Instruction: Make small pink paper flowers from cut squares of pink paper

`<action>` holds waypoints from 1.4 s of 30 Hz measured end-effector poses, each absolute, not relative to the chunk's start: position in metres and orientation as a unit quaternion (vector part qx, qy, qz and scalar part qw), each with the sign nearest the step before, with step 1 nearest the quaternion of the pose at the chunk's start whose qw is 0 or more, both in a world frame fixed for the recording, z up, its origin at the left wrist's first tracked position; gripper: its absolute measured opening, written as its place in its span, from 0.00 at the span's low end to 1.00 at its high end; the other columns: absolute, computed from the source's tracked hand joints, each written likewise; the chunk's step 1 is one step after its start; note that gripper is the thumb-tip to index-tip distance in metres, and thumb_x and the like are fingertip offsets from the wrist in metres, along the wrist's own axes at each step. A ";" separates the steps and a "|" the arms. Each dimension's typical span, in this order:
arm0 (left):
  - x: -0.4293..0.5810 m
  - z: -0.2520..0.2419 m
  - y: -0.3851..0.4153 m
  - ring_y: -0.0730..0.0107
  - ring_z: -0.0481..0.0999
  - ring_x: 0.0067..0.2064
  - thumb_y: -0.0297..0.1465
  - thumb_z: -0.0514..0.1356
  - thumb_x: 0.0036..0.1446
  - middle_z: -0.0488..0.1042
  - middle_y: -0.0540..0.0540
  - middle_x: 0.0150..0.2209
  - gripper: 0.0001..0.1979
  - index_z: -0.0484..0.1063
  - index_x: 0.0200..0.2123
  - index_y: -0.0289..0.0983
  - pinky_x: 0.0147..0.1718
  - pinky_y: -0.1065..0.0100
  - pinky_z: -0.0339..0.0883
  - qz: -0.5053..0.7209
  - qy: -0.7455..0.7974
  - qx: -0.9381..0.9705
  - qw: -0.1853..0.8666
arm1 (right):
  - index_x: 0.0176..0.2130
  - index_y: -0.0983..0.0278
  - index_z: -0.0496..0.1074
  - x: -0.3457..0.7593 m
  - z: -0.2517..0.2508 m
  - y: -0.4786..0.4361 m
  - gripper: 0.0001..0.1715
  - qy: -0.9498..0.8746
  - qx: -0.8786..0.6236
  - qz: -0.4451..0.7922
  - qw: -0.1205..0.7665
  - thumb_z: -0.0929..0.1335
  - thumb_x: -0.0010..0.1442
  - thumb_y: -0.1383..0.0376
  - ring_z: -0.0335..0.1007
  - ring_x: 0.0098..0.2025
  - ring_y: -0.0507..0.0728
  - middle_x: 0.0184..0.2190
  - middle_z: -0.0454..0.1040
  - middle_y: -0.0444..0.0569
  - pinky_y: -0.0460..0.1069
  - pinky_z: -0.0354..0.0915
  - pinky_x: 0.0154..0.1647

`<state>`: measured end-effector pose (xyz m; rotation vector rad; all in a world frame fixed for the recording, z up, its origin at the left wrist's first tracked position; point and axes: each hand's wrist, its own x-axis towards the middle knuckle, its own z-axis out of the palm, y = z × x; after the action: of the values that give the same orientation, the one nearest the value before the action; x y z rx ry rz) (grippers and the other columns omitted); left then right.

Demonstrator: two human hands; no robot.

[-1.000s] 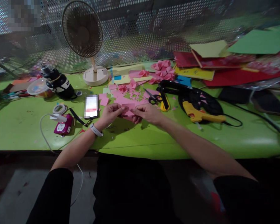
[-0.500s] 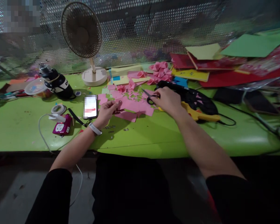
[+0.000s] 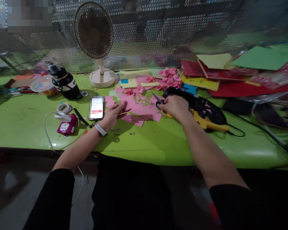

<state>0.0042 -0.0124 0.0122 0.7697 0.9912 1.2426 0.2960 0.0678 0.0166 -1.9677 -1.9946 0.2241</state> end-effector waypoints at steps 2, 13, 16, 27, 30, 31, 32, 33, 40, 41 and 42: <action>0.002 0.008 -0.009 0.76 0.80 0.31 0.39 0.76 0.47 0.79 0.50 0.31 0.17 0.76 0.32 0.35 0.29 0.74 0.74 0.546 0.425 0.322 0.647 | 0.24 0.61 0.74 0.301 0.022 0.063 0.14 -0.675 -0.678 0.166 0.237 0.77 0.48 0.57 0.75 0.31 0.64 0.24 0.76 0.55 0.55 0.68 0.30; 0.007 0.027 -0.016 0.76 0.82 0.34 0.31 0.69 0.60 0.81 0.45 0.33 0.07 0.77 0.35 0.33 0.32 0.76 0.73 0.609 0.413 0.211 0.644 | 0.31 0.64 0.76 0.269 0.041 0.015 0.30 -0.545 -0.413 0.660 0.311 0.83 0.35 0.49 0.68 0.21 0.49 0.25 0.77 0.48 0.43 0.66 0.18; 0.007 0.030 -0.016 0.74 0.83 0.37 0.28 0.67 0.61 0.81 0.46 0.34 0.04 0.77 0.35 0.32 0.33 0.76 0.73 0.628 0.392 0.192 0.645 | 0.31 0.65 0.76 0.256 0.040 0.003 0.37 -0.573 -0.362 0.691 0.252 0.80 0.35 0.38 0.67 0.19 0.49 0.24 0.76 0.48 0.43 0.64 0.16; 0.006 0.031 -0.015 0.75 0.82 0.35 0.28 0.65 0.64 0.82 0.46 0.34 0.05 0.79 0.35 0.33 0.34 0.75 0.73 0.637 0.382 0.171 0.647 | 0.33 0.64 0.75 0.249 0.030 -0.003 0.35 -0.586 -0.314 0.723 0.187 0.77 0.45 0.37 0.64 0.20 0.49 0.25 0.76 0.49 0.45 0.65 0.16; 0.007 0.031 -0.015 0.75 0.81 0.34 0.28 0.64 0.64 0.81 0.46 0.32 0.06 0.79 0.34 0.33 0.33 0.75 0.72 0.637 0.385 0.170 0.646 | 0.32 0.64 0.74 0.248 0.030 -0.003 0.35 -0.581 -0.307 0.728 0.198 0.77 0.44 0.37 0.64 0.19 0.49 0.25 0.75 0.49 0.45 0.65 0.15; 0.007 0.032 -0.015 0.75 0.81 0.34 0.28 0.64 0.65 0.81 0.46 0.32 0.06 0.78 0.34 0.33 0.33 0.75 0.72 0.636 0.387 0.171 0.646 | 0.31 0.64 0.74 0.247 0.030 -0.003 0.34 -0.577 -0.308 0.729 0.201 0.77 0.44 0.38 0.64 0.19 0.49 0.25 0.75 0.49 0.45 0.65 0.15; 0.007 0.032 -0.015 0.75 0.81 0.33 0.28 0.63 0.65 0.81 0.46 0.31 0.07 0.78 0.34 0.33 0.32 0.75 0.72 0.634 0.388 0.171 0.646 | 0.31 0.64 0.73 0.247 0.029 -0.003 0.34 -0.574 -0.309 0.730 0.204 0.78 0.44 0.38 0.64 0.19 0.49 0.25 0.75 0.49 0.45 0.65 0.15; 0.008 0.032 -0.016 0.75 0.81 0.33 0.28 0.63 0.65 0.81 0.46 0.31 0.07 0.78 0.34 0.33 0.32 0.75 0.72 0.632 0.390 0.174 0.647 | 0.31 0.63 0.73 0.247 0.027 -0.003 0.34 -0.571 -0.310 0.731 0.207 0.78 0.44 0.38 0.65 0.20 0.49 0.25 0.75 0.49 0.45 0.65 0.15; 0.011 0.029 -0.024 0.76 0.81 0.32 0.26 0.65 0.63 0.77 0.50 0.25 0.09 0.75 0.28 0.33 0.33 0.75 0.73 0.610 0.369 0.232 0.662 | 0.35 0.63 0.74 0.248 0.019 0.000 0.35 -0.545 -0.306 0.742 0.241 0.77 0.45 0.38 0.68 0.23 0.50 0.26 0.76 0.47 0.43 0.66 0.18; 0.012 0.029 -0.024 0.76 0.81 0.31 0.25 0.65 0.62 0.76 0.51 0.24 0.10 0.74 0.27 0.33 0.33 0.75 0.73 0.606 0.366 0.241 0.664 | 0.35 0.63 0.74 0.247 0.019 0.000 0.34 -0.540 -0.302 0.746 0.247 0.77 0.45 0.38 0.69 0.24 0.50 0.26 0.76 0.46 0.43 0.65 0.18; 0.012 0.028 -0.024 0.76 0.81 0.31 0.25 0.66 0.61 0.75 0.51 0.23 0.10 0.74 0.26 0.33 0.33 0.75 0.73 0.602 0.366 0.249 0.664 | 0.35 0.62 0.74 0.246 0.019 -0.001 0.34 -0.535 -0.298 0.749 0.252 0.77 0.45 0.39 0.69 0.24 0.50 0.26 0.75 0.46 0.42 0.65 0.18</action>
<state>0.0125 -0.0244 0.0282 0.5633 0.8265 1.3611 0.2465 -0.0006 0.0193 -0.8097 -1.4551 2.0385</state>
